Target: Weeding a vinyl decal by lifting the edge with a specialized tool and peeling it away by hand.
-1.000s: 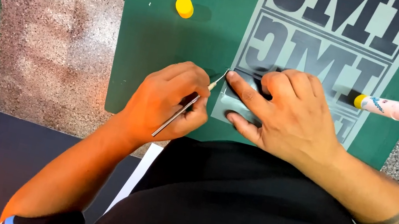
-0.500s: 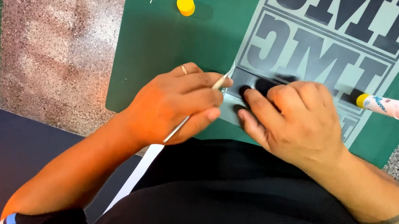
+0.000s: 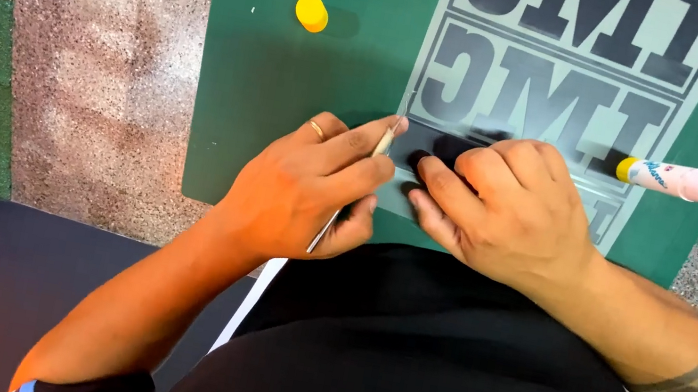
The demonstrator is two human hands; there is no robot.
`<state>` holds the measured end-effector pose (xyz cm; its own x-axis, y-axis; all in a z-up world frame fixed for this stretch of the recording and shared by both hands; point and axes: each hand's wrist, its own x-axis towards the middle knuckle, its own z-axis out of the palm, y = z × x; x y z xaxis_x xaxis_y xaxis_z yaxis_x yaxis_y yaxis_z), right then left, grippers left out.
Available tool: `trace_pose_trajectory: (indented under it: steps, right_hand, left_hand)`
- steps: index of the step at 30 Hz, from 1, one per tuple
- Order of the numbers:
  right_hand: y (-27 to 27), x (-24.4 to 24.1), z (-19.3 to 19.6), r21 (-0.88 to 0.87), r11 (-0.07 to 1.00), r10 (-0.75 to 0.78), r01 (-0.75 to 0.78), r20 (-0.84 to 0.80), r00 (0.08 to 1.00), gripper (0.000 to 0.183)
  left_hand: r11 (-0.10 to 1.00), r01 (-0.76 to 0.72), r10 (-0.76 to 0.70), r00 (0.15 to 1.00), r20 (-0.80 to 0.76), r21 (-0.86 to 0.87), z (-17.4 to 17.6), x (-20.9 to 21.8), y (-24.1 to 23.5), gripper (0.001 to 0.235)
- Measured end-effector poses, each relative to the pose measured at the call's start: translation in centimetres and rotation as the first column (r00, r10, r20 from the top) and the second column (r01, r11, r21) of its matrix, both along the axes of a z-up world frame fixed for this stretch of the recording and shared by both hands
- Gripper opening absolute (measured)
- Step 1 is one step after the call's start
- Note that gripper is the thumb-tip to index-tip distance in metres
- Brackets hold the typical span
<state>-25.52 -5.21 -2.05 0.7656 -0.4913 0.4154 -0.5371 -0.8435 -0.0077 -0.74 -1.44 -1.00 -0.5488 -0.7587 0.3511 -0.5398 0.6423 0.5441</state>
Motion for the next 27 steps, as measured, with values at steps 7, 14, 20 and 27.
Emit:
trace_pose_trajectory:
  steps: [7, 14, 20, 27]
  right_hand:
    - [0.1, -0.1, 0.3, 0.002, 1.000, 0.022, -0.022, -0.032, 0.999, 0.027]
    - [0.5, -2.7, 1.9, 0.029, 0.996, 0.083, -0.081, -0.105, 0.991, 0.023]
    - [0.7, -3.9, 0.9, 0.045, 0.992, -0.108, 0.117, -0.173, 0.979, 0.042]
    - [1.3, -4.4, 0.7, 0.027, 0.986, -0.155, 0.163, -0.187, 0.970, 0.053]
  left_hand:
    - [0.999, -0.036, 0.039, 0.995, 0.091, -0.039, 0.0, -0.4, 0.0, 0.018]
    - [0.999, 0.022, -0.021, 0.998, 0.063, -0.030, -0.3, 0.0, 0.0, 0.020]
    - [0.995, 0.019, -0.002, 0.984, 0.179, -0.096, 0.0, -0.8, -0.4, 0.022]
    - [0.993, -0.023, 0.041, 0.988, 0.151, -0.114, -0.3, -0.8, 0.0, 0.013]
